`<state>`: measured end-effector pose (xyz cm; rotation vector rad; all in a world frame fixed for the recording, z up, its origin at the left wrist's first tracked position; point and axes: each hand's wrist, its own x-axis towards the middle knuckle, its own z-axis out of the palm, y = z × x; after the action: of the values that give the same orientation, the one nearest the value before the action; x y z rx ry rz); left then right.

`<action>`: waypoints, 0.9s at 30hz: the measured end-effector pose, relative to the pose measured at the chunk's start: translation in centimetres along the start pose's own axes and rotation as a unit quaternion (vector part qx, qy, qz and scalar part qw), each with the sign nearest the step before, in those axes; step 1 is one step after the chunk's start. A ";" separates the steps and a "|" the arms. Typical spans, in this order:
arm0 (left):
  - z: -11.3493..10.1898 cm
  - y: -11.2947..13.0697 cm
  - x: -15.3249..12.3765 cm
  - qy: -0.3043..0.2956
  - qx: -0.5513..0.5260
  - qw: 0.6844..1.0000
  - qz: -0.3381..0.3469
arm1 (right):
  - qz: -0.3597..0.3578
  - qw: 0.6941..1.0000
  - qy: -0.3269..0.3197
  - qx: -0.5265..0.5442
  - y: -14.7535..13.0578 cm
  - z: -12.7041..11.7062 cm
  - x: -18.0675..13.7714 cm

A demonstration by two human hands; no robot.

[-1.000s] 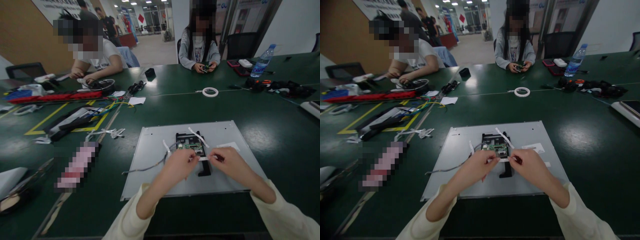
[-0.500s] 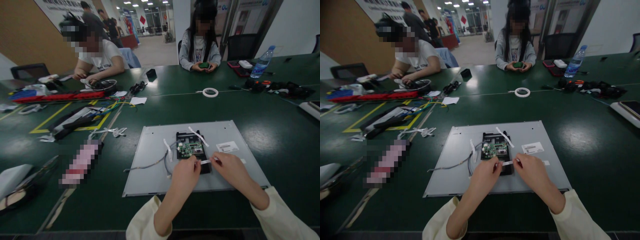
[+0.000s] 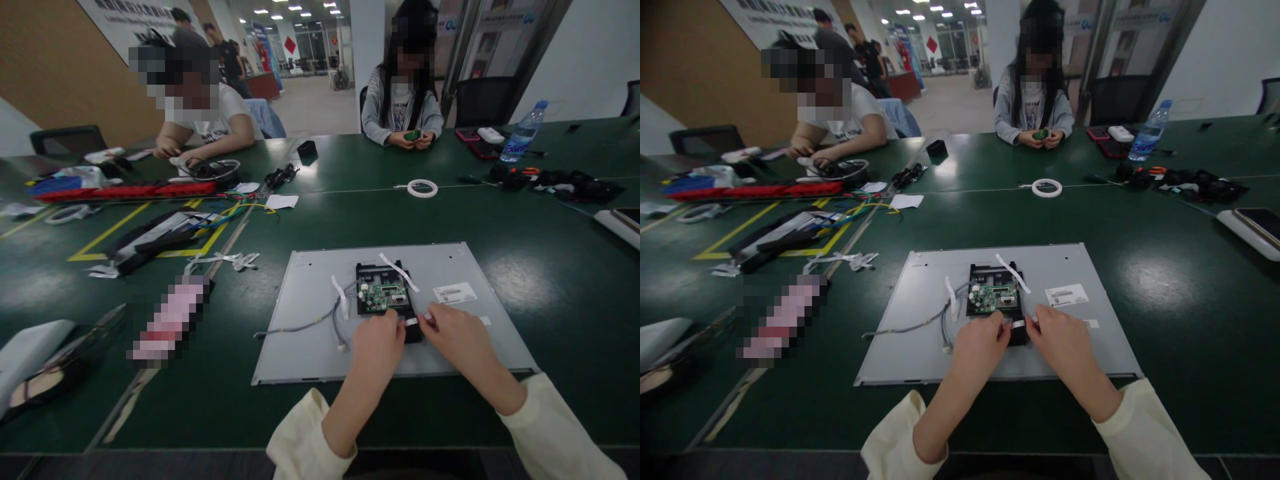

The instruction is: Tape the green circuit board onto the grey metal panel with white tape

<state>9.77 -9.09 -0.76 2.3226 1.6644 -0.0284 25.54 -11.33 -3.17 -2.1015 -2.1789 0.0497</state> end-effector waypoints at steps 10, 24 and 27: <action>-0.3 -1.1 -0.9 0.013 0.016 0.998 -0.055 | 0.088 0.992 0.005 -0.093 1.5 -0.2 -0.4; -7.5 -7.8 -0.6 0.139 -0.027 0.989 -0.043 | -0.061 0.995 0.081 0.017 1.9 -3.6 3.5; -6.5 -11.1 3.6 0.168 -0.041 0.985 -0.015 | -0.160 0.979 0.108 0.059 -0.7 -3.0 5.5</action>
<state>-0.26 -0.92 2.42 2.3387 1.8115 0.4418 24.94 -6.00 0.23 -1.5904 -2.2845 -0.0721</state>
